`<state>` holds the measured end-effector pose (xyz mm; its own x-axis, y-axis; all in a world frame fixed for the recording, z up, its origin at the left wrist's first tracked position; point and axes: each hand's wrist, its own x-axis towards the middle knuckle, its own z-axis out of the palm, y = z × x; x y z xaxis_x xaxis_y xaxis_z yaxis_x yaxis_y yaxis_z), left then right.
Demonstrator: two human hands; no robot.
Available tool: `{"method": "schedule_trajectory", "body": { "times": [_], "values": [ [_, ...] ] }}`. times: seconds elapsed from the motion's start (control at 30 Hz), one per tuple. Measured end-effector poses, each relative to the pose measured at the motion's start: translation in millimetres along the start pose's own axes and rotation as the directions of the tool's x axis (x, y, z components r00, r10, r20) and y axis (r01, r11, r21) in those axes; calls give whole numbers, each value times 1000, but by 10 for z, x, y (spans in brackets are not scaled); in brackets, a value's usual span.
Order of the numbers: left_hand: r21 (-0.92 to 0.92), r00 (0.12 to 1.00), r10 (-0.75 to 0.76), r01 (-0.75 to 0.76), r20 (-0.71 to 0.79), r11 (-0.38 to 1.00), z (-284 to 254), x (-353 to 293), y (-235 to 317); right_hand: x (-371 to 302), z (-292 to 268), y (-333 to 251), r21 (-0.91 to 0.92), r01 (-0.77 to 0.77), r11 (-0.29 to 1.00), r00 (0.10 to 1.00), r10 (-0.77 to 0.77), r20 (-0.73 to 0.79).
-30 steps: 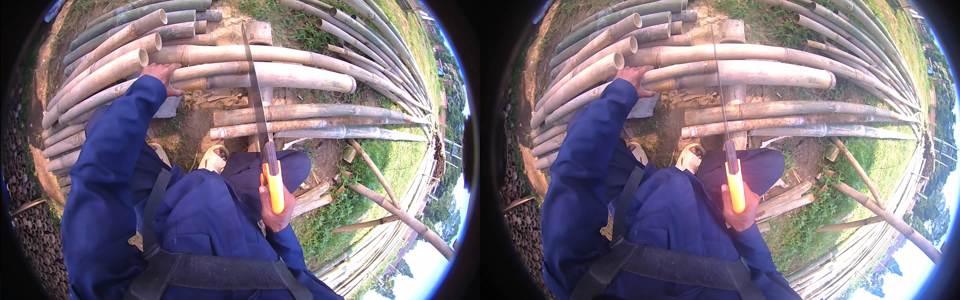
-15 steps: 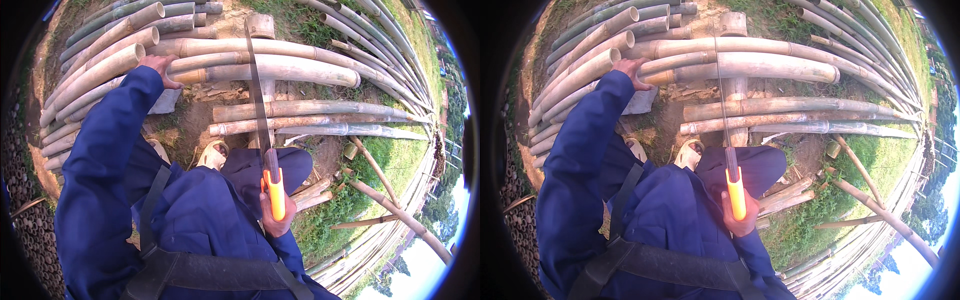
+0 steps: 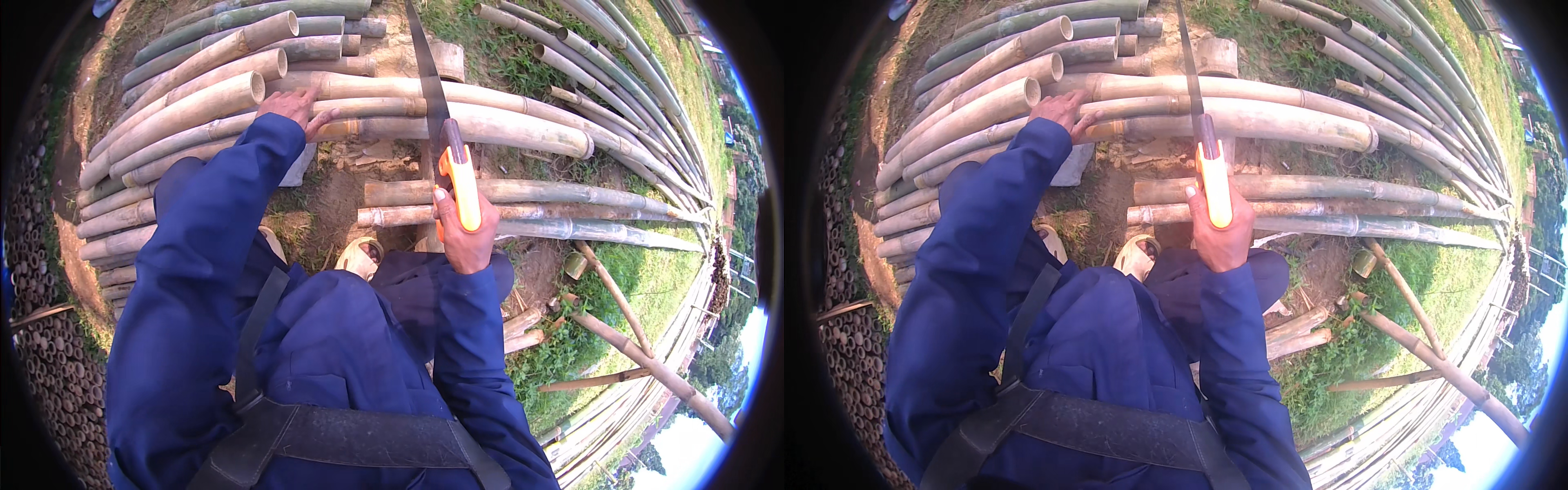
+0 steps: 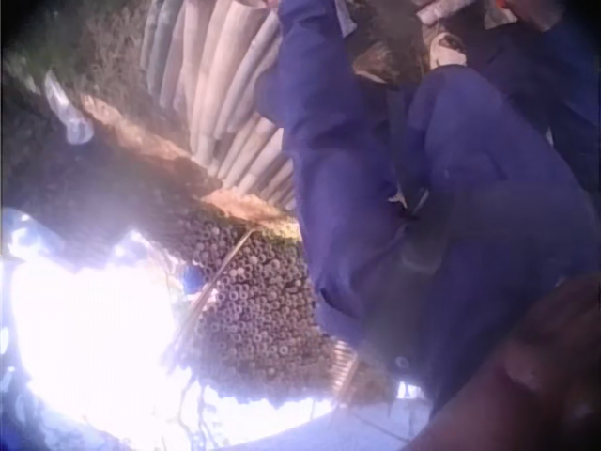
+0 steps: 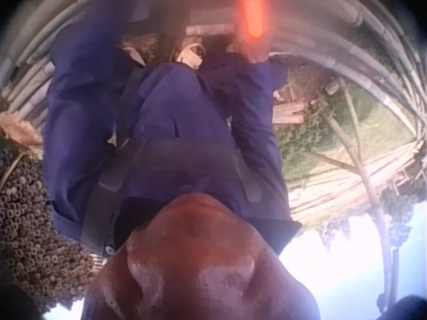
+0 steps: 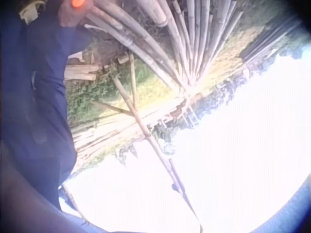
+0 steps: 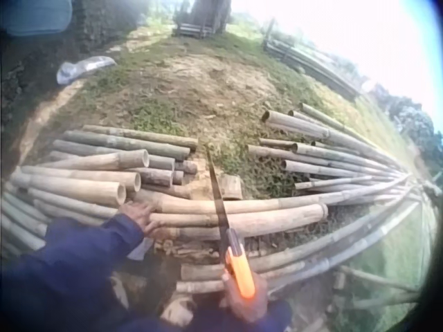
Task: The person uses a hand saw to cut bamboo poles to length, positioning each pole on a support and sawing through it. After cutting, the person moves the cut pieces aside and repeats the process with additional poles.
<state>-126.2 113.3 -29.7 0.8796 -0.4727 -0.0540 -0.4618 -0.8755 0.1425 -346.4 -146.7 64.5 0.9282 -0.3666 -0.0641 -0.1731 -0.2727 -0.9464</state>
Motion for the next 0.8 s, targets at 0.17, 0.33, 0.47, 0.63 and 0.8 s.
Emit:
{"method": "schedule_trajectory", "body": {
  "times": [0.17,0.33,0.47,0.63,0.8],
  "values": [
    [33,985,-112,118,-133,992,155,65,141,22,90,88,24,-15,1000,1000,14,15],
    [8,972,-109,113,-208,994,252,83,88,-327,3,76,69,-203,977,979,202,29],
    [-10,970,-154,155,-187,988,209,59,101,-1260,-260,-108,-34,-236,971,972,236,-1],
    [-23,968,-111,109,-224,994,241,141,114,-575,-132,-112,17,-184,983,983,184,-14],
    [2,968,-114,117,-222,993,209,134,130,-229,11,46,-26,-78,997,997,78,-12]
  ]
}}
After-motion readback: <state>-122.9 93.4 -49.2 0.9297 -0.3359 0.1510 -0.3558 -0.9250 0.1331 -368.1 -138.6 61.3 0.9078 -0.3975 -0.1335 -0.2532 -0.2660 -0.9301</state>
